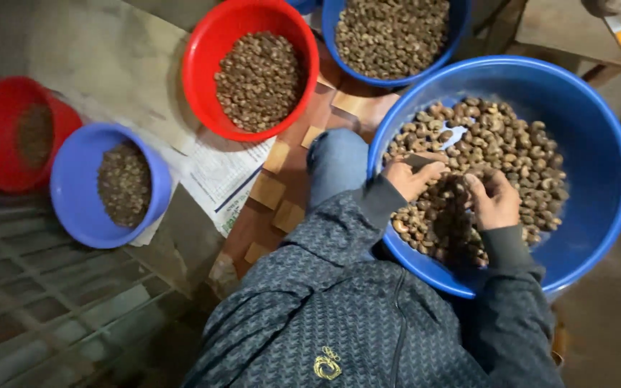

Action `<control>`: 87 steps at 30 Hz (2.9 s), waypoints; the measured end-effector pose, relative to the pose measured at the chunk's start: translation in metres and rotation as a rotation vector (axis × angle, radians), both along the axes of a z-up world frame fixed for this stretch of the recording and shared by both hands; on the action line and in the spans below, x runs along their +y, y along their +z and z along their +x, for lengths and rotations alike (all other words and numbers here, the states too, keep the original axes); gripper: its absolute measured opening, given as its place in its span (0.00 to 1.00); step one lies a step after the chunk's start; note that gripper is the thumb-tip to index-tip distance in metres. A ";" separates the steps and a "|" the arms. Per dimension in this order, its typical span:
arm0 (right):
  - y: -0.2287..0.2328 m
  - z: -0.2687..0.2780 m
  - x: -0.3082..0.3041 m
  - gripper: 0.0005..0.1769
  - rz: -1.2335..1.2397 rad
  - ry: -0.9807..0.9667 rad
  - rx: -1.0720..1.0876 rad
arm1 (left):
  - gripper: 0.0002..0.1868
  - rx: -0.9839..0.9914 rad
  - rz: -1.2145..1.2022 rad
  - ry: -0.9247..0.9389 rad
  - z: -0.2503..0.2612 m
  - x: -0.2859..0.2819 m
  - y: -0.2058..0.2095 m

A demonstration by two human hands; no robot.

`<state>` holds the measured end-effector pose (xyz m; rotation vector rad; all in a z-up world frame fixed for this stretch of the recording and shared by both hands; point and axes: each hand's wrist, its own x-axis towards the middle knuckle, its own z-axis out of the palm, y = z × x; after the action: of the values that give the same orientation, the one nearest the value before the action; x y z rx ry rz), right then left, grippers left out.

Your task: A person uses a small hand tool to peel or crack nuts and sort them into different bowls while sitting on the floor.

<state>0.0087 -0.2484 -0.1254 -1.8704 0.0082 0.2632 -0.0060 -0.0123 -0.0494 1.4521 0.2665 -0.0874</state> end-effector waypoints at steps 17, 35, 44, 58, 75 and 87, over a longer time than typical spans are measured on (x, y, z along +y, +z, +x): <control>0.082 -0.019 0.050 0.23 0.293 -0.004 0.124 | 0.11 -0.239 -0.104 -0.264 0.001 0.006 0.006; 0.075 -0.022 0.048 0.22 0.172 0.079 -0.069 | 0.10 -0.214 -0.095 -0.304 0.006 0.001 -0.012; 0.051 -0.021 0.054 0.22 0.117 0.088 -0.233 | 0.22 0.015 0.016 -0.209 0.012 -0.007 -0.009; 0.059 -0.025 0.055 0.24 0.220 0.025 -0.210 | 0.09 -0.246 -0.016 -0.125 0.002 0.002 -0.005; 0.053 -0.029 0.060 0.25 0.014 -0.102 -0.211 | 0.11 -0.174 0.273 -0.308 0.005 0.014 0.012; 0.082 -0.029 0.059 0.26 0.095 -0.026 -0.160 | 0.09 -0.279 0.240 -0.292 0.004 0.015 0.029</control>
<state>-0.0198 -0.1890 -0.0430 -1.7902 -0.0876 0.0936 -0.0020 0.0029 -0.0209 1.7136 -0.1700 -0.0897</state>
